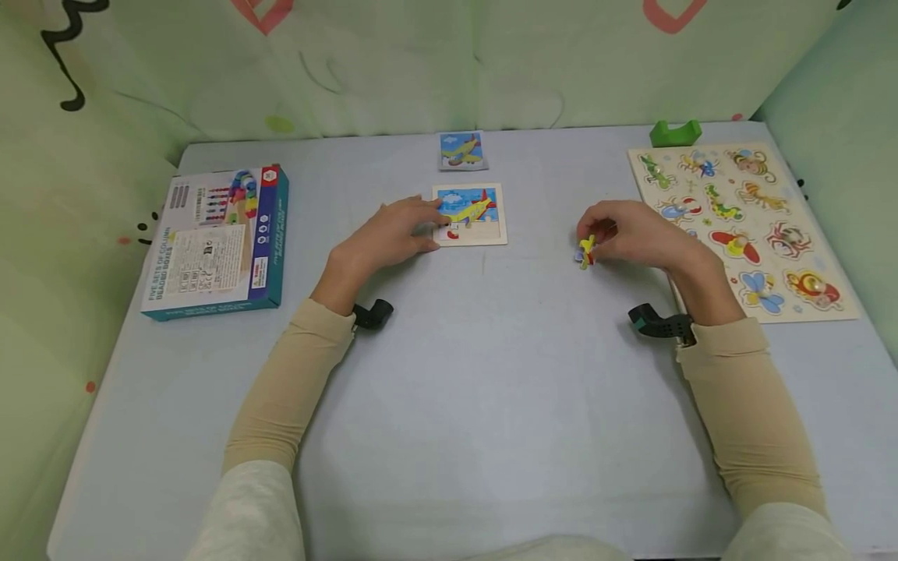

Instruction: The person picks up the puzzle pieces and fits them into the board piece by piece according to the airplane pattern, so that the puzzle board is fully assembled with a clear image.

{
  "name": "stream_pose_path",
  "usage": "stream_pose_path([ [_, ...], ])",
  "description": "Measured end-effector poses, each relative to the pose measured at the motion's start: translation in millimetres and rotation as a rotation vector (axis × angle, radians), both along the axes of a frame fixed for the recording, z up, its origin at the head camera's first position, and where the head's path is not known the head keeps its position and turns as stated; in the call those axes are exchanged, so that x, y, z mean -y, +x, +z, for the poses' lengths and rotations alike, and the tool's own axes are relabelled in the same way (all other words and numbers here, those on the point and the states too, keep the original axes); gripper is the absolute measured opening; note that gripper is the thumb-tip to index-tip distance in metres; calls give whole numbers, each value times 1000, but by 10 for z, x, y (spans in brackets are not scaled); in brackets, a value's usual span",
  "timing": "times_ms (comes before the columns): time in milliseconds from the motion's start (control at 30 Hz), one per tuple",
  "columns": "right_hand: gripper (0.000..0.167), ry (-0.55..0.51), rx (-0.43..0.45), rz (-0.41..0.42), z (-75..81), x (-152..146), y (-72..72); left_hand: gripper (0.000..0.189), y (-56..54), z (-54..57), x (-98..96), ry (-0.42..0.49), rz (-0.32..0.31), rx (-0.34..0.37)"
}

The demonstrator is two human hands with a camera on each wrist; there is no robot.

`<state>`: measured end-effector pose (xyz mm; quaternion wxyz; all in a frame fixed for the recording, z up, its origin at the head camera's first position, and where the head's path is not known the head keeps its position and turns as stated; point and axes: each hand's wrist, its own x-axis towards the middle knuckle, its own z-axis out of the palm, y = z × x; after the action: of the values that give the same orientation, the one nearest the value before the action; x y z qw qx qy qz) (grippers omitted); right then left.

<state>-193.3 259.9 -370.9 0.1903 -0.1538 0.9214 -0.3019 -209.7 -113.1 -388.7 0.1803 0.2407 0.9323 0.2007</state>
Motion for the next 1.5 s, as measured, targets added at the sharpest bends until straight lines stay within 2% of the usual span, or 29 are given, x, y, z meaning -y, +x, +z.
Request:
stream_pose_path([
  [200, 13, -87, 30, -22, 30, 26, -8, 48, -4, 5, -6, 1, -8, -3],
  [567, 13, -200, -69, -27, -113, 331, -120, 48, -18, -24, -7, 3, -6, -8],
  [933, 11, -234, -106, -54, -197, 715, -209, 48, -35, -27, 1, 8, -15, -11],
  [1200, 9, -253, -95, -30, -242, 1046, -299, 48, -30, -24, 24, 1, 0, -5],
  [1500, 10, -273, -112, -49, -272, 1269, -338, 46, -48, -45, 14, 21, -18, -12],
])
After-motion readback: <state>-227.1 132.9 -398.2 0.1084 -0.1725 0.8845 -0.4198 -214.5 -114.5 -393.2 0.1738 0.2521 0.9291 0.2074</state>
